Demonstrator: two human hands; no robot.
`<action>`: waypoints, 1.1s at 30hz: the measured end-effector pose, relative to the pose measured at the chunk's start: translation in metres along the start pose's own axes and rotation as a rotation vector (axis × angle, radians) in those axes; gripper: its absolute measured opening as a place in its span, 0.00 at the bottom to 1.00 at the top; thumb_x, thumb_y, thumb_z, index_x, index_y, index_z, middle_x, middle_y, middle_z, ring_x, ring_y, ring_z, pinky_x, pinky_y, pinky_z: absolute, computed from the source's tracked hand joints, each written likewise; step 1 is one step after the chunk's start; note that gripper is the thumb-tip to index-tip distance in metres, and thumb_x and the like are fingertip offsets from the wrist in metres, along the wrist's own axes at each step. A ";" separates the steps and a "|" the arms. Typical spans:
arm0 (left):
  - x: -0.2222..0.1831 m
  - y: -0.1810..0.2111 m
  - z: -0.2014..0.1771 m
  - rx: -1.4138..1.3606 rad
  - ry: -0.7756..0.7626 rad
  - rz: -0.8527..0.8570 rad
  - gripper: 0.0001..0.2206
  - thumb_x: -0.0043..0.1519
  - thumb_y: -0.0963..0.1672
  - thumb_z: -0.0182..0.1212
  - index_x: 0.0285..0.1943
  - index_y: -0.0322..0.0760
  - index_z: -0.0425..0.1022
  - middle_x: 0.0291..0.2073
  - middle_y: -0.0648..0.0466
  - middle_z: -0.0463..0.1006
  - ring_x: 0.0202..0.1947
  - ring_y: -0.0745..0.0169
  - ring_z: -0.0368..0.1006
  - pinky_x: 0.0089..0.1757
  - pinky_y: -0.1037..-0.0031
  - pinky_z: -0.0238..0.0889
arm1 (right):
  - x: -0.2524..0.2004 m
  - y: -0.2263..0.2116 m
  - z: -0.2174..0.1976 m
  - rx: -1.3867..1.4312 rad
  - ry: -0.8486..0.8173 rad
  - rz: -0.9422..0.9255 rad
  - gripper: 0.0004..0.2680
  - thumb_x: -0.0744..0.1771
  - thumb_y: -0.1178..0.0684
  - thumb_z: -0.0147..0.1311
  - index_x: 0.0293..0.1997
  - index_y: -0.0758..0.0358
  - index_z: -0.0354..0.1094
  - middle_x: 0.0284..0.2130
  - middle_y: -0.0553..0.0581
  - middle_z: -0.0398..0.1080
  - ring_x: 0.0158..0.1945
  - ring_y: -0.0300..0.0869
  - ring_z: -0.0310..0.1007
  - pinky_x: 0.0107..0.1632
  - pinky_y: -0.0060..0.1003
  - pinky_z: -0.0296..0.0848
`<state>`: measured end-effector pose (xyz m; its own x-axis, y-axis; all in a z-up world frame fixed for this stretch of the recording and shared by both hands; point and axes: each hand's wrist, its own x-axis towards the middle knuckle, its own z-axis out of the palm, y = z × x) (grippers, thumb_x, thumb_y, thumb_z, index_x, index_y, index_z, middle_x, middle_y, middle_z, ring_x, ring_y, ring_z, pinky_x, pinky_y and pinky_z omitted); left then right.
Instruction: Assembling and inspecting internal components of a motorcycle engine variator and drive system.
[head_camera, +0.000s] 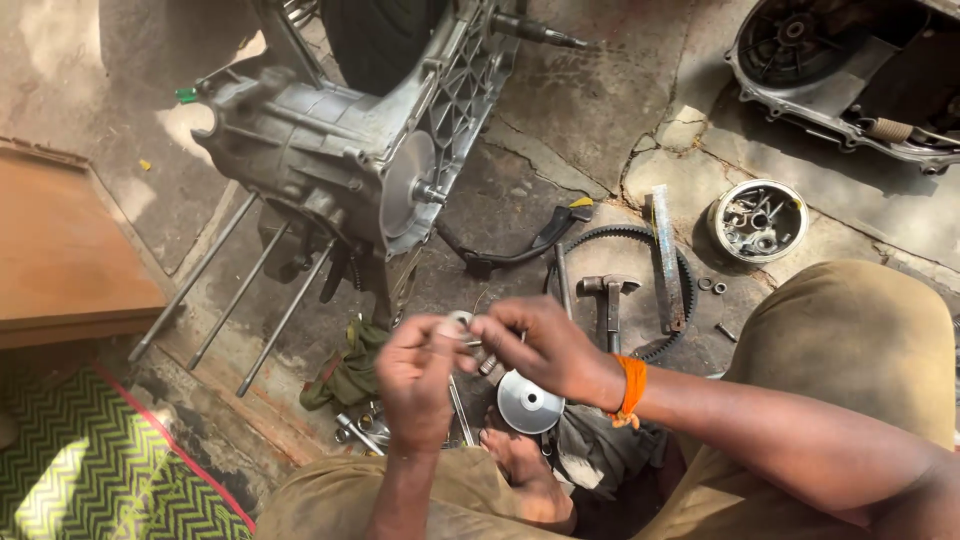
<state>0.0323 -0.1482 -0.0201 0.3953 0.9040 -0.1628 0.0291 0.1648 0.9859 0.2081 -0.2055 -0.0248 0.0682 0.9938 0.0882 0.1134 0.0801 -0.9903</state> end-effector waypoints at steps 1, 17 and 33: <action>0.002 0.001 -0.003 -0.047 0.052 0.031 0.06 0.67 0.41 0.58 0.41 0.30 0.76 0.27 0.56 0.78 0.25 0.74 0.73 0.30 0.81 0.68 | -0.002 0.001 0.003 -0.032 -0.027 0.006 0.12 0.70 0.53 0.54 0.26 0.67 0.67 0.16 0.54 0.64 0.20 0.36 0.62 0.24 0.38 0.61; -0.002 0.014 0.018 0.343 0.137 0.266 0.13 0.67 0.46 0.63 0.31 0.35 0.74 0.21 0.55 0.77 0.23 0.76 0.70 0.26 0.76 0.63 | -0.010 0.027 -0.004 -0.004 -0.076 -0.051 0.14 0.64 0.59 0.61 0.54 0.69 0.68 0.32 0.51 0.72 0.34 0.33 0.72 0.36 0.31 0.73; -0.001 0.001 0.005 0.154 0.017 0.194 0.12 0.69 0.45 0.57 0.45 0.29 0.79 0.32 0.50 0.83 0.32 0.69 0.78 0.34 0.76 0.71 | -0.001 0.020 0.012 -0.178 0.146 -0.099 0.10 0.69 0.63 0.58 0.56 0.74 0.70 0.42 0.55 0.74 0.41 0.34 0.76 0.40 0.27 0.78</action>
<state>0.0365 -0.1505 -0.0185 0.3912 0.9198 0.0305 0.0942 -0.0729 0.9929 0.1984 -0.2042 -0.0458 0.1890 0.9590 0.2113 0.2982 0.1490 -0.9428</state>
